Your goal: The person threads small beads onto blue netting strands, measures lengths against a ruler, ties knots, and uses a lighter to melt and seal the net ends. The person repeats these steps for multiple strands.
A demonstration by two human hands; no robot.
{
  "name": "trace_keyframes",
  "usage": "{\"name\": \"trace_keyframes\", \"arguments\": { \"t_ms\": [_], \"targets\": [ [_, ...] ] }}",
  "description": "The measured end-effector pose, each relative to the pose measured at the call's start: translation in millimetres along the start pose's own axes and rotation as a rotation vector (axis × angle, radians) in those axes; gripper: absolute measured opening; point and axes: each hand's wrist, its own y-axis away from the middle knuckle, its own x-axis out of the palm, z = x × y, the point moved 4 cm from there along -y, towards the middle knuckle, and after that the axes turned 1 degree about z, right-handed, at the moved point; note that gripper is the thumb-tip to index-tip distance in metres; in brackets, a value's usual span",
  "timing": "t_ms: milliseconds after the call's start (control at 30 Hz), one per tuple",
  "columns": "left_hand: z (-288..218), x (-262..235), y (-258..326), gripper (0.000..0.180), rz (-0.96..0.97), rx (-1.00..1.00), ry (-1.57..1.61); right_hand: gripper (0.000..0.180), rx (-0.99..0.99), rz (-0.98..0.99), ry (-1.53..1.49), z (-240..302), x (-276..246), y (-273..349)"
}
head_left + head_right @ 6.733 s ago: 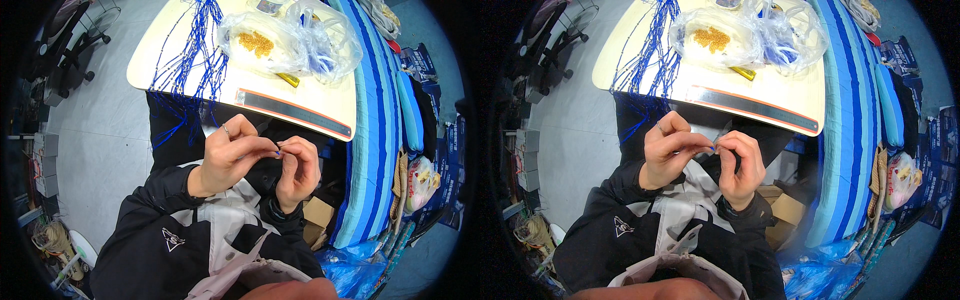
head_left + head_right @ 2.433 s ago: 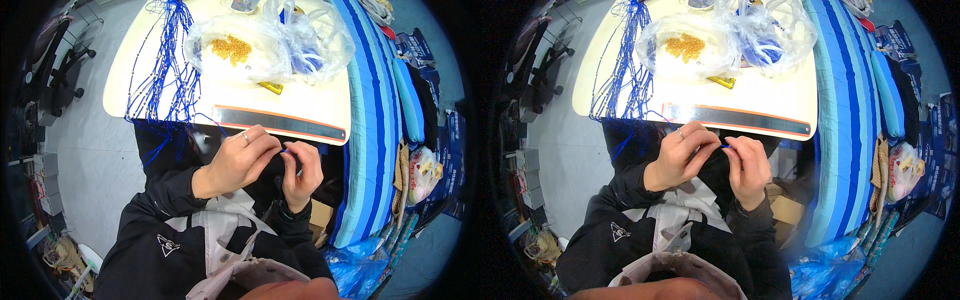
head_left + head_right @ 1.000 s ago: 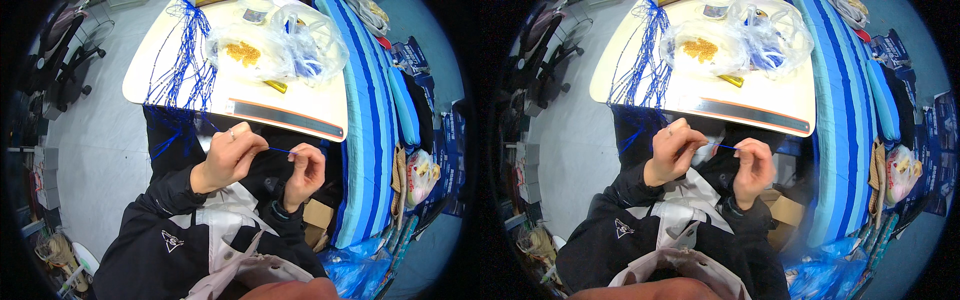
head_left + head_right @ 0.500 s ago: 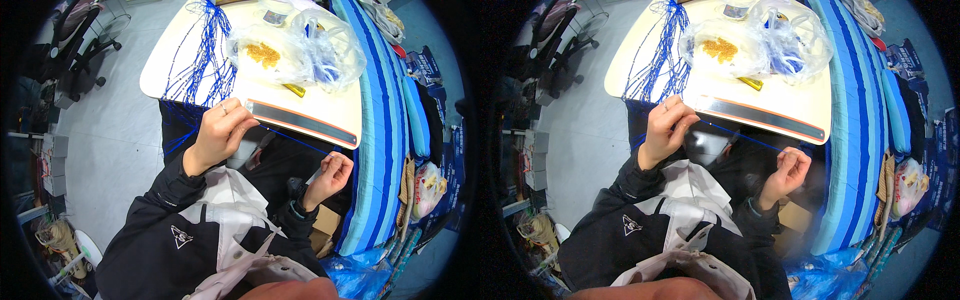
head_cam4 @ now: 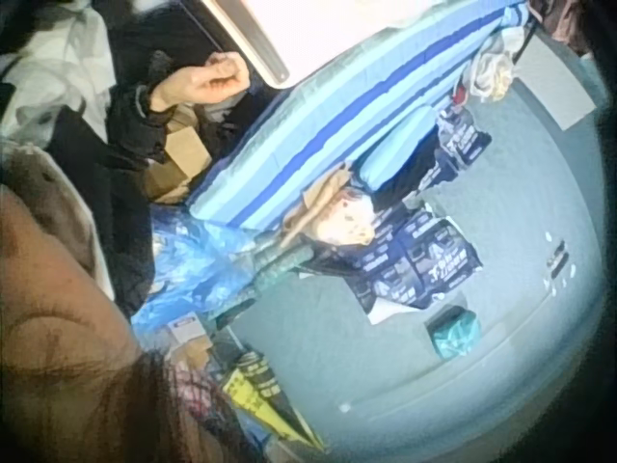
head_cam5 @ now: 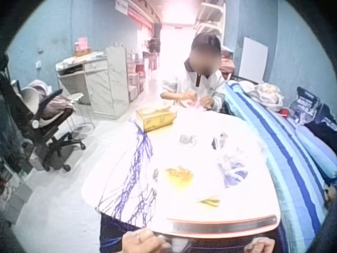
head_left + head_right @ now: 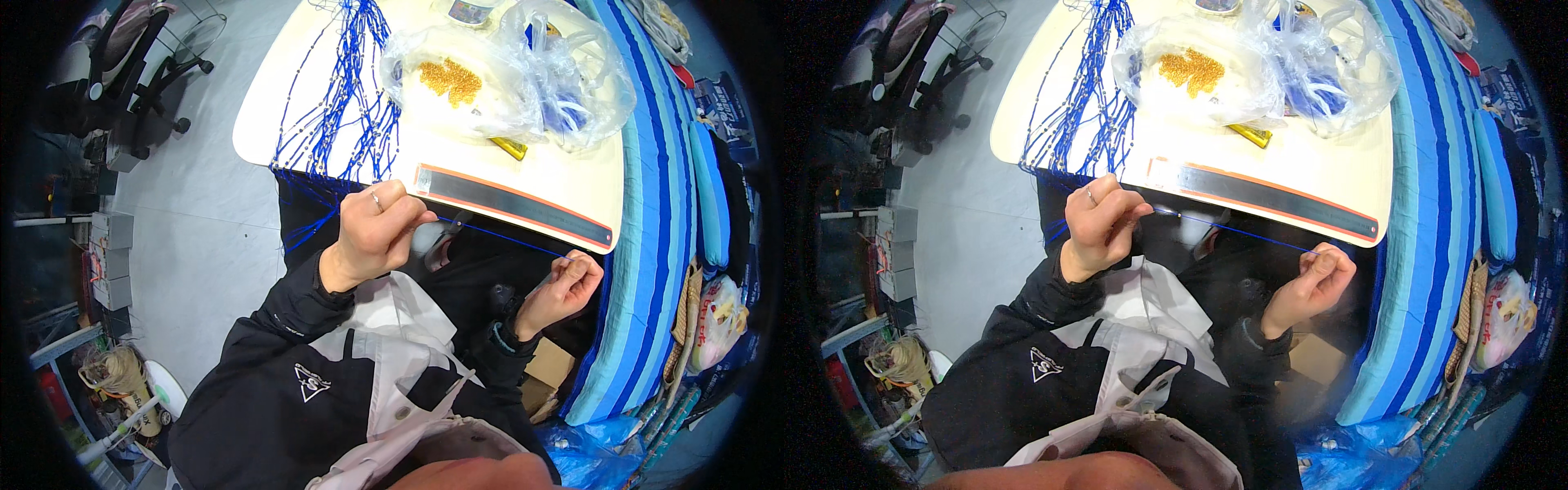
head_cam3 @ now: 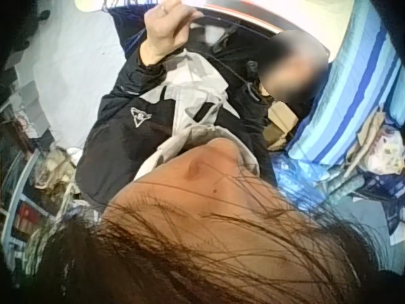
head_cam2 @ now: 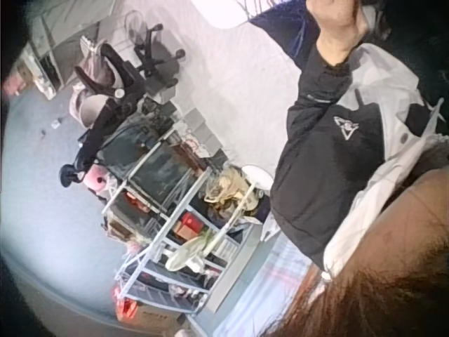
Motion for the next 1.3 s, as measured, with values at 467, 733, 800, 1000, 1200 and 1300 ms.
{"name": "trace_keyframes", "arguments": {
  "t_ms": [467,733,800,1000,1200,1300],
  "targets": [
    [31,-1,-13,0.014,0.2,-0.169,-0.173,0.007,-0.092,0.183,0.624,0,12,-29],
    [34,2,-13,0.011,0.2,-0.237,-0.194,0.009,-0.147,0.211,0.781,1,19,-34],
    [34,2,-13,0.011,0.21,-0.241,-0.203,0.01,-0.133,0.215,0.76,0,19,-35],
    [33,3,-15,0.01,0.222,-0.245,-0.197,0.011,-0.135,0.2,0.743,3,22,-36],
    [31,2,-18,0.008,0.248,-0.213,-0.246,0.01,-0.108,0.206,0.753,4,20,-37],
    [31,3,-18,0.007,0.249,-0.242,-0.231,0.008,-0.14,0.187,0.776,4,15,-40]
  ]
}}
